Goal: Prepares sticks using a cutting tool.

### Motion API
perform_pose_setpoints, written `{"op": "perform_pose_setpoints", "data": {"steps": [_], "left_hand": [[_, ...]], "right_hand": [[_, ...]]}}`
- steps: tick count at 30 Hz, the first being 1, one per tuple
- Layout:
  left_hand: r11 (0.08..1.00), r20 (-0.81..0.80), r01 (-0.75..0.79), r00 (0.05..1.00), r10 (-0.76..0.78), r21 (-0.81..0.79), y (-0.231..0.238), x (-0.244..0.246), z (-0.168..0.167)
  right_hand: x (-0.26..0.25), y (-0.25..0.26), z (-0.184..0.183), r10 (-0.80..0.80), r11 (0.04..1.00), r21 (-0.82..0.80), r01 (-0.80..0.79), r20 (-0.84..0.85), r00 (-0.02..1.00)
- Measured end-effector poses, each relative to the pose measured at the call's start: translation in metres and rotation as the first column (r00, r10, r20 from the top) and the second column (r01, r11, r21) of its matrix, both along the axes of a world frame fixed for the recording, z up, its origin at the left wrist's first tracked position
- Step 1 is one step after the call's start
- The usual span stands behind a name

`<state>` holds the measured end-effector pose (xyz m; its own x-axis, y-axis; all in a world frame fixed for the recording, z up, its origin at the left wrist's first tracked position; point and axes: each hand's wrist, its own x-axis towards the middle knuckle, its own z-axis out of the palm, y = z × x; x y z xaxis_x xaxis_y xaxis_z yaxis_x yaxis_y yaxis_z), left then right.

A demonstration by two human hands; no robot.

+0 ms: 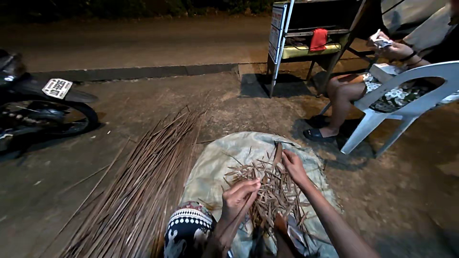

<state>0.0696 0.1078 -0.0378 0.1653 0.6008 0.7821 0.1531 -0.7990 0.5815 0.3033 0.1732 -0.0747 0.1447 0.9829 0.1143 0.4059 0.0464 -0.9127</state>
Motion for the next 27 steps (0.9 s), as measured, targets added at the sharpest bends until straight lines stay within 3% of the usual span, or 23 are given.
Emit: {"op": "perform_pose_setpoints", "data": {"steps": [3,9,13,15,19,24,27], "left_hand": [[0.998,-0.007,-0.058,0.998,0.057,-0.031,0.001,0.003,0.000],[0.982,0.010,-0.180,0.983,0.181,-0.058,0.008,-0.008,0.000],[0.986,-0.069,-0.164,0.984,0.166,0.031,-0.001,-0.018,0.005],[0.992,-0.148,-0.125,0.981,0.124,0.008,-0.005,-0.013,0.003],[0.978,-0.203,-0.210,0.957,0.208,0.014,0.002,-0.013,0.009],[0.981,-0.357,-0.196,0.917,0.179,-0.011,-0.005,-0.019,0.006],[0.981,-0.288,-0.191,0.939,0.186,0.011,0.000,-0.014,0.007]], "right_hand": [[-0.011,-0.006,0.009,0.040,0.990,-0.141,-0.002,0.266,0.963],[-0.072,-0.027,0.048,0.354,0.905,-0.373,-0.206,0.389,0.850],[-0.055,-0.016,0.024,0.369,0.827,-0.560,-0.052,0.470,0.802],[-0.050,-0.018,0.018,0.375,0.813,-0.582,-0.034,0.477,0.795],[-0.081,-0.036,0.044,0.430,0.819,-0.548,-0.169,0.391,0.813],[-0.058,-0.022,-0.002,0.447,0.737,-0.674,-0.048,0.433,0.783],[-0.087,-0.037,0.029,0.461,0.761,-0.636,-0.129,0.391,0.796]]}}
